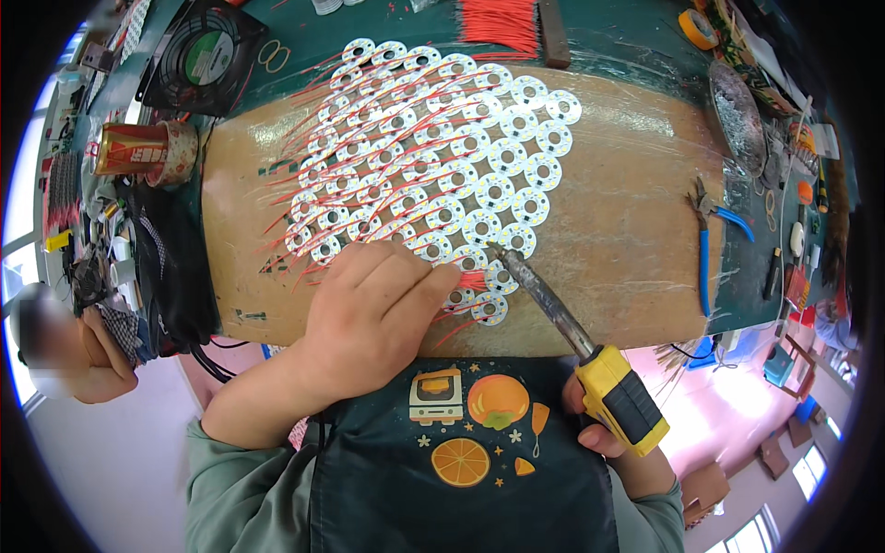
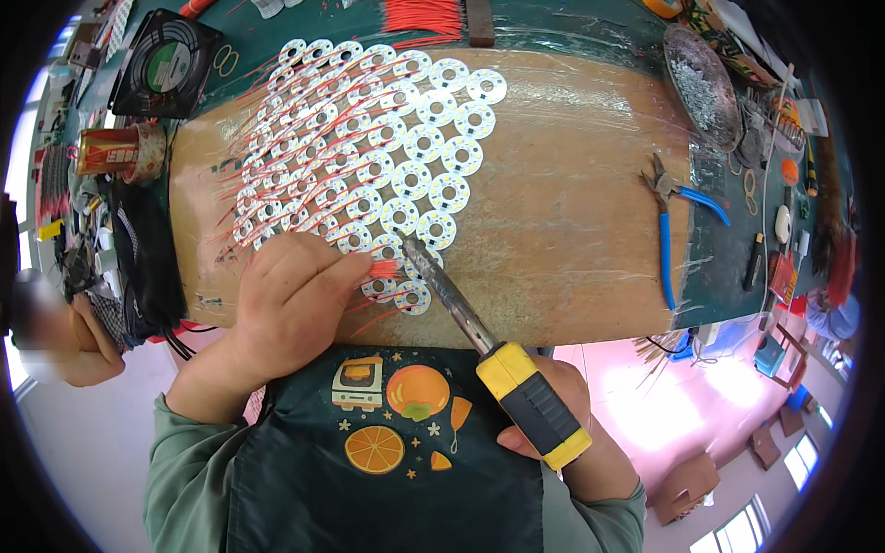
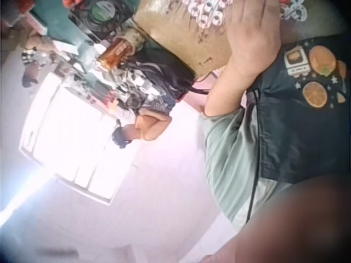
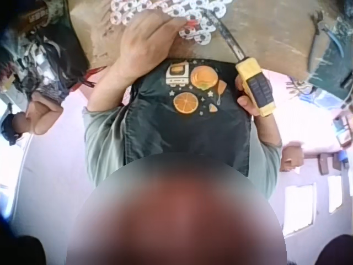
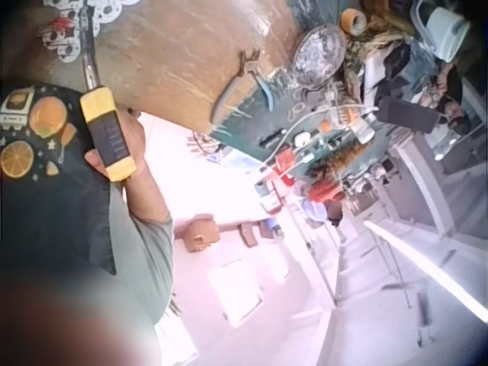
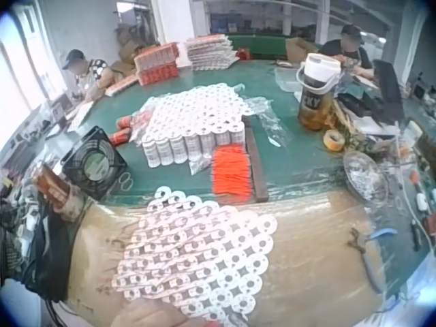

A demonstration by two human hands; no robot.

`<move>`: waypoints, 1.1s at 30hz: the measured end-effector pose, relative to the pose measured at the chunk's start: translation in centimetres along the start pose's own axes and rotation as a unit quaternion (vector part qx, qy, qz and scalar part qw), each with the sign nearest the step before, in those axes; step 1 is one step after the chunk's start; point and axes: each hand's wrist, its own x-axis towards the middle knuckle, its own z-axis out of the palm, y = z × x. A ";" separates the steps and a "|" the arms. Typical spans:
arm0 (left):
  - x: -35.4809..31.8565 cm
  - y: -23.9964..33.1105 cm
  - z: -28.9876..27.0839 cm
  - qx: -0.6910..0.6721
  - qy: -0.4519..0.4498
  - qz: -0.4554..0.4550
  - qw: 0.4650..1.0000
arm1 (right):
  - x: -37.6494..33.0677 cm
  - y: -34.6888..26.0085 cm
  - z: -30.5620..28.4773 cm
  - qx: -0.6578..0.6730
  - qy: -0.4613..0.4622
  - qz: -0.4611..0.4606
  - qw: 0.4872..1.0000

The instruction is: The person solders red wires onto a large grid of circular LED components using a soldering iron and solder wire.

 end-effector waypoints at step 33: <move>-1.7 0.4 0.7 0.017 -0.014 0.014 1.000 | -2.2 1.9 0.0 -0.132 0.020 -0.018 0.991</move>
